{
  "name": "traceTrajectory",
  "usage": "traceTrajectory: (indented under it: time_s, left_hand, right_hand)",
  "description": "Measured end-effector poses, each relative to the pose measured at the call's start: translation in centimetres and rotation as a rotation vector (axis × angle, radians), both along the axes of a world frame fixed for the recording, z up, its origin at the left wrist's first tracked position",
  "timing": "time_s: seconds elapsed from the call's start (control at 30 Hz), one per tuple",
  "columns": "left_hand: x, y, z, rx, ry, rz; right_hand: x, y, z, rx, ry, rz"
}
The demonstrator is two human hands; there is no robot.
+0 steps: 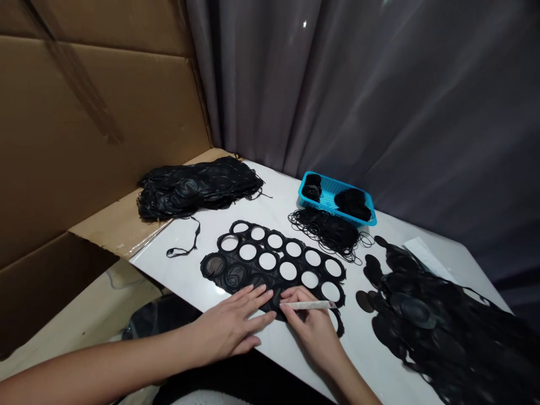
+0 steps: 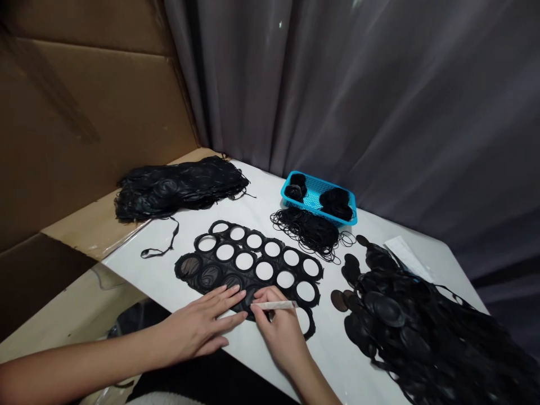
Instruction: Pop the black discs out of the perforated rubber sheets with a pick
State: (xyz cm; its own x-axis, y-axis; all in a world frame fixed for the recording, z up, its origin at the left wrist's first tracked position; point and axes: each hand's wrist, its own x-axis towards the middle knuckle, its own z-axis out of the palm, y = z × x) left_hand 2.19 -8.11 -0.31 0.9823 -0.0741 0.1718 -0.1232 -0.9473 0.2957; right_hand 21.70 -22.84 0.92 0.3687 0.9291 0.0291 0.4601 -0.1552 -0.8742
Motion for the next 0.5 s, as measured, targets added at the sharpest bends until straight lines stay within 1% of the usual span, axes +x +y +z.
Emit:
traceTrajectory:
  time_s: [0.07, 0.13, 0.23, 0.27, 0.3, 0.33, 0.37, 0.43, 0.47, 0.5]
  left_hand:
    - [-0.1, 0.0, -0.1, 0.004, -0.004, 0.002]
    - [-0.1, 0.0, -0.2, 0.016, 0.007, 0.015]
    - [-0.1, -0.1, -0.3, 0.019, 0.019, 0.025]
    - [0.0, -0.1, -0.4, 0.017, 0.021, 0.025]
    - [0.0, -0.1, -0.4, 0.016, 0.024, 0.025]
    - [0.0, -0.2, -0.4, 0.016, 0.026, 0.027]
    - [0.1, -0.2, -0.4, 0.015, 0.027, 0.031]
    - [0.1, -0.2, -0.2, 0.009, 0.018, 0.036]
    - [0.1, -0.2, -0.2, 0.003, 0.011, 0.034]
    - [0.0, -0.1, -0.1, -0.002, 0.005, 0.030]
  right_hand:
    - [-0.1, 0.1, 0.0, 0.004, -0.036, 0.032]
    - [-0.5, 0.1, -0.1, 0.038, -0.129, 0.094]
    - [-0.7, -0.1, -0.5, 0.122, -0.402, 0.220]
    - [-0.4, -0.1, -0.5, 0.138, -0.497, 0.236]
    - [0.2, -0.1, -0.5, 0.147, -0.575, 0.206]
    - [1.0, 0.0, -0.3, 0.141, -0.625, 0.133]
    - [1.9, 0.1, -0.1, 0.126, -0.643, 0.027]
    - [3.7, 0.7, 0.8, 0.090, -0.599, -0.194]
    - [4.3, 1.1, 1.3, 0.072, -0.542, -0.262]
    - [4.6, 1.5, 1.7, 0.056, -0.467, -0.276]
